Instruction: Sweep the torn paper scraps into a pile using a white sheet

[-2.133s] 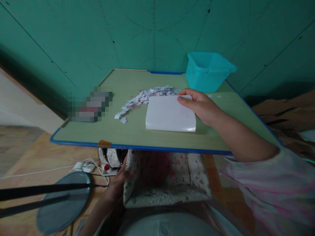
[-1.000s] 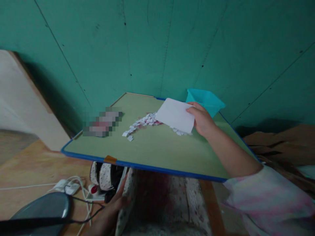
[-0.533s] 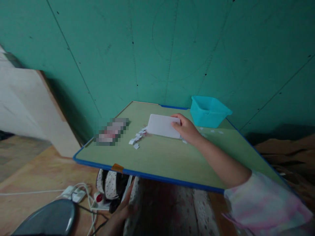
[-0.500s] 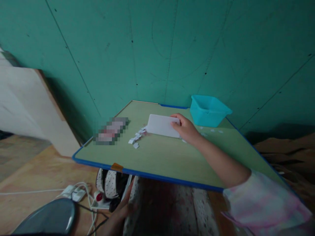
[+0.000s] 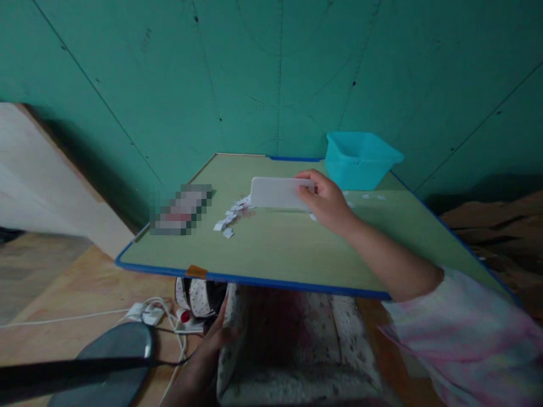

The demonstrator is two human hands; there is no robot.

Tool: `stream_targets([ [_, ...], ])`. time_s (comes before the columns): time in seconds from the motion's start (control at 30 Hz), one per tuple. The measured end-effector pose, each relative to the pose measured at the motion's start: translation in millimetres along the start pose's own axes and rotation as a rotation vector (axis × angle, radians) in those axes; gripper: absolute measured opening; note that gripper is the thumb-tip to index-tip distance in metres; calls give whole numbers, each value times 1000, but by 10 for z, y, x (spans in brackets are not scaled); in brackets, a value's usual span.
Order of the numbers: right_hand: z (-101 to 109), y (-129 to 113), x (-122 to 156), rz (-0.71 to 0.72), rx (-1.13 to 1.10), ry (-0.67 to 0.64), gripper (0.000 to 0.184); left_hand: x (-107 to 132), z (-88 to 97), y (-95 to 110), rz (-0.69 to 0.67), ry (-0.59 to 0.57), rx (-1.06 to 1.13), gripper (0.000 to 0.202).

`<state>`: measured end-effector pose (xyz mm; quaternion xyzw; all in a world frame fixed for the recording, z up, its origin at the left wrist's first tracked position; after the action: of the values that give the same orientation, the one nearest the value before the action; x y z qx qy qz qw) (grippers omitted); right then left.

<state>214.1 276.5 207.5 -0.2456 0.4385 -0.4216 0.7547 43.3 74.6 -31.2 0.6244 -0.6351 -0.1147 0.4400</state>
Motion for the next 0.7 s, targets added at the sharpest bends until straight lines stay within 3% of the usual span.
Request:
stream_targets([
  [0.1, -129, -148, 90, 104, 74, -38, 22, 108, -106, 90, -7, -18, -4, 74],
  [0.23, -230, -261, 181, 182, 129, -89, 23, 268, -230, 171, 9, -23, -56, 74],
  [0.33, -201, -272, 200, 171, 128, -96, 22, 340, -275, 197, 22, -18, -67, 70],
  [0.53, 6, -238, 185, 104, 92, 48, 20, 343, -289, 235, 6, -25, -92, 58],
  [0.7, -71, -238, 191, 132, 101, 19, 20, 321, -302, 248, -25, -49, -94, 58],
])
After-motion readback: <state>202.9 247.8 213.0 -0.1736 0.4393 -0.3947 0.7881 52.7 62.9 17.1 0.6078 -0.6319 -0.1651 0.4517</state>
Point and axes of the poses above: each hand's wrist, its own x-axis away from the middle knuckle, its own z-axis out of the back of the hand, y = z × x, the point moved 9 cm from there along -x, towards the middle knuckle, and after that the axes turned 10 degrees about -z, right-handed, at the moved point
